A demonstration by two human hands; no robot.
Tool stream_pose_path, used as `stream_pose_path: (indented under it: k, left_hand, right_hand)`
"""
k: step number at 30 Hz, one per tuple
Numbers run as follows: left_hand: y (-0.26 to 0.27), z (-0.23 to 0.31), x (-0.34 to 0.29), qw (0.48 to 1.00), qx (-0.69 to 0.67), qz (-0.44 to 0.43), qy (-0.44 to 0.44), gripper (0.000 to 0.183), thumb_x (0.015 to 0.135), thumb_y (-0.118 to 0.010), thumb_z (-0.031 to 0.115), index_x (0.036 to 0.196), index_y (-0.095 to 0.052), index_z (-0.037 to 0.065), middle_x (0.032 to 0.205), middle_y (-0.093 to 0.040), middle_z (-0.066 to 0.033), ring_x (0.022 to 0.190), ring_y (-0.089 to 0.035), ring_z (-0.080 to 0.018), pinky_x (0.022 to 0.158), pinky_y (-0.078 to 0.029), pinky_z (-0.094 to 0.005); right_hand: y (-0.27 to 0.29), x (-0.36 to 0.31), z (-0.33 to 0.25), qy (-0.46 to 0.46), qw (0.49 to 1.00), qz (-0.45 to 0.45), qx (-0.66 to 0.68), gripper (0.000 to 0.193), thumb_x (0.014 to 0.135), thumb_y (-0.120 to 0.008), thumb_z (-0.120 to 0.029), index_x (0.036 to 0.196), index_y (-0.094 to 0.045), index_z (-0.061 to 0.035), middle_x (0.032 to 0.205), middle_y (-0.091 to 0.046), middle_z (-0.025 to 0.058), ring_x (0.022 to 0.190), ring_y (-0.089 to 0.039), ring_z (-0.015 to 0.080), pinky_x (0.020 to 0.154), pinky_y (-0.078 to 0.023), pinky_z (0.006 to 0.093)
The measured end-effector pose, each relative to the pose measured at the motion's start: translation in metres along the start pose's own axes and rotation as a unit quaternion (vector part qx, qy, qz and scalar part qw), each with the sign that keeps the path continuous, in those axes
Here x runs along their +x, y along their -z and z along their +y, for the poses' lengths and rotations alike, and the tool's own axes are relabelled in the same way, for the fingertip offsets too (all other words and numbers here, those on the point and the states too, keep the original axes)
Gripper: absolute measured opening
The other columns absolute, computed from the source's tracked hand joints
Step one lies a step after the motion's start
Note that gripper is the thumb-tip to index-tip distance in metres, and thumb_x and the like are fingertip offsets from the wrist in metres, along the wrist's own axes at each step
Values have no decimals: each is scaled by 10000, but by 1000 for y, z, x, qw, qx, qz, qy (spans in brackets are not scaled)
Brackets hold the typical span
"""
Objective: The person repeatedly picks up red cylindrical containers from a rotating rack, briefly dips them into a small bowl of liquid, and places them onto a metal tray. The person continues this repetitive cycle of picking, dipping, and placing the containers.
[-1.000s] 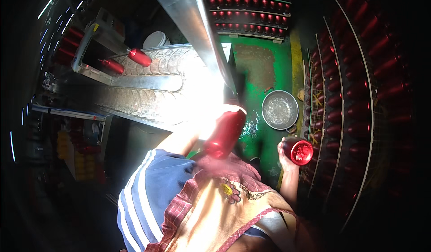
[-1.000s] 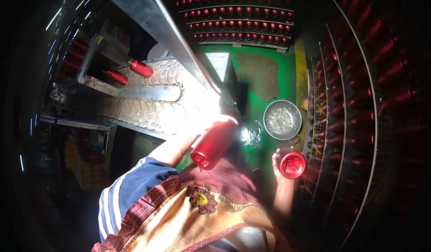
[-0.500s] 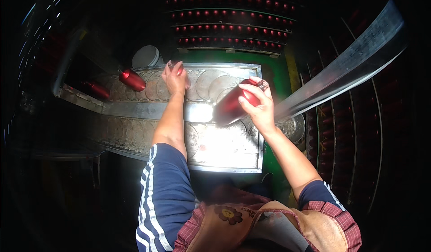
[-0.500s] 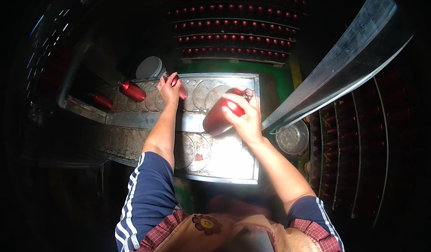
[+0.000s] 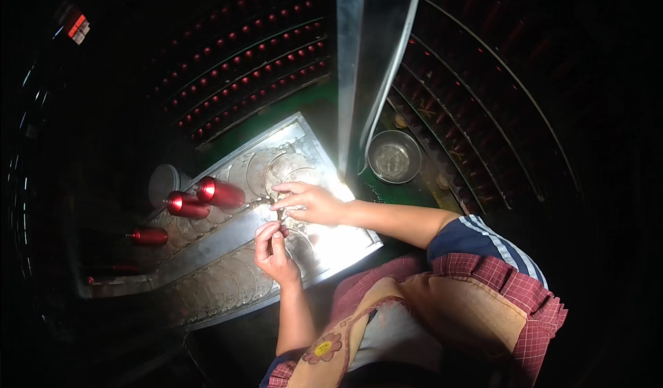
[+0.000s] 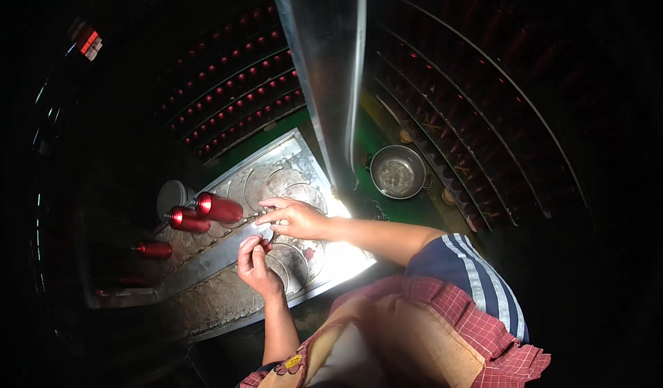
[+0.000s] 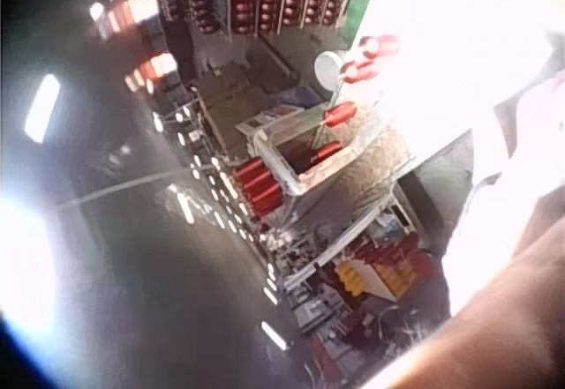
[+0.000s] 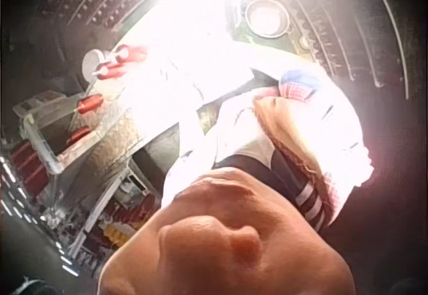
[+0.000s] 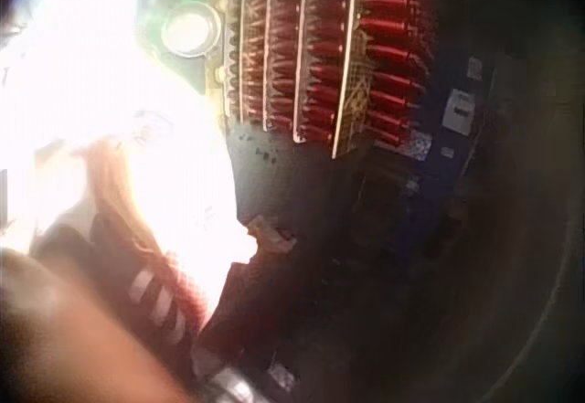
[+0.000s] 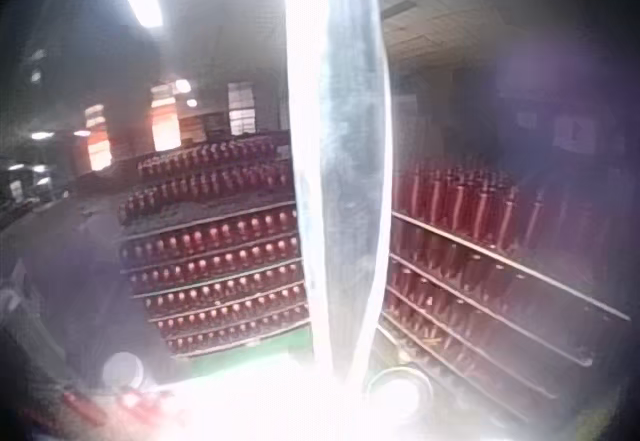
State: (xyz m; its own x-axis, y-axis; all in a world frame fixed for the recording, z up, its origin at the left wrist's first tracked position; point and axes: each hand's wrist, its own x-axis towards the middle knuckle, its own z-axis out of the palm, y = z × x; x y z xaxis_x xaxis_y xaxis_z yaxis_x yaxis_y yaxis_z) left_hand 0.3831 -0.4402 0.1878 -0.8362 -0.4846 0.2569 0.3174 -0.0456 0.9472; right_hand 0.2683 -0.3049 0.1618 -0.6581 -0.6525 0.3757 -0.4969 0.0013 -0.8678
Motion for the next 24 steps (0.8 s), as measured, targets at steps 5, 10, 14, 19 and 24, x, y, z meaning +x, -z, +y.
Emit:
stream_pose_path:
  k: [5, 10, 14, 19, 24]
  left_hand:
    - [-204, -31, -47, 926, -86, -356, 96, 129, 918, -567, -15, 996, -667, -37, 999, -627, -93, 794, -623, -146, 690, -539, -271]
    - [-448, -21, -42, 849, -77, -520, 57, 199, 852, -608, -74, 1022, -693, -16, 1071, -645, -87, 963, -612, -153, 854, -478, -256]
    - [-685, 17, -55, 791, -70, -561, -233, 350, 780, -655, -33, 1121, -694, 32, 1193, -638, -128, 1156, -592, -257, 993, -447, -341]
    - [-955, 28, -102, 730, 93, -510, -446, 473, 785, -686, 130, 1255, -640, 150, 1334, -539, -171, 1214, -514, -365, 1035, -435, -432]
    - [-1064, 1, -118, 669, 267, -572, -394, 505, 776, -721, 252, 1271, -625, 218, 1362, -512, -164, 1230, -489, -396, 1015, -442, -467]
  right_hand:
    - [248, -238, -64, -111, 897, 377, -201, 288, 870, -628, 15, 1130, -714, -76, 1206, -609, 113, 1100, -607, 208, 954, -490, 327]
    - [500, -439, -189, -216, 520, 612, -555, 336, 875, -694, -142, 1209, -677, -174, 1315, -528, 110, 1255, -493, 288, 1032, -440, 422]
    - [659, -532, -231, -363, 463, 479, -651, 465, 859, -725, -281, 1309, -612, -249, 1447, -426, 134, 1325, -406, 344, 1082, -397, 503]
    - [774, -543, -192, -406, 518, 409, -631, 471, 870, -713, -350, 1322, -595, -293, 1449, -430, 188, 1327, -404, 371, 1092, -373, 500]
    - [794, -560, -152, -370, 594, 459, -548, 430, 853, -730, -331, 1264, -619, -276, 1446, -403, 170, 1325, -411, 382, 1072, -412, 488]
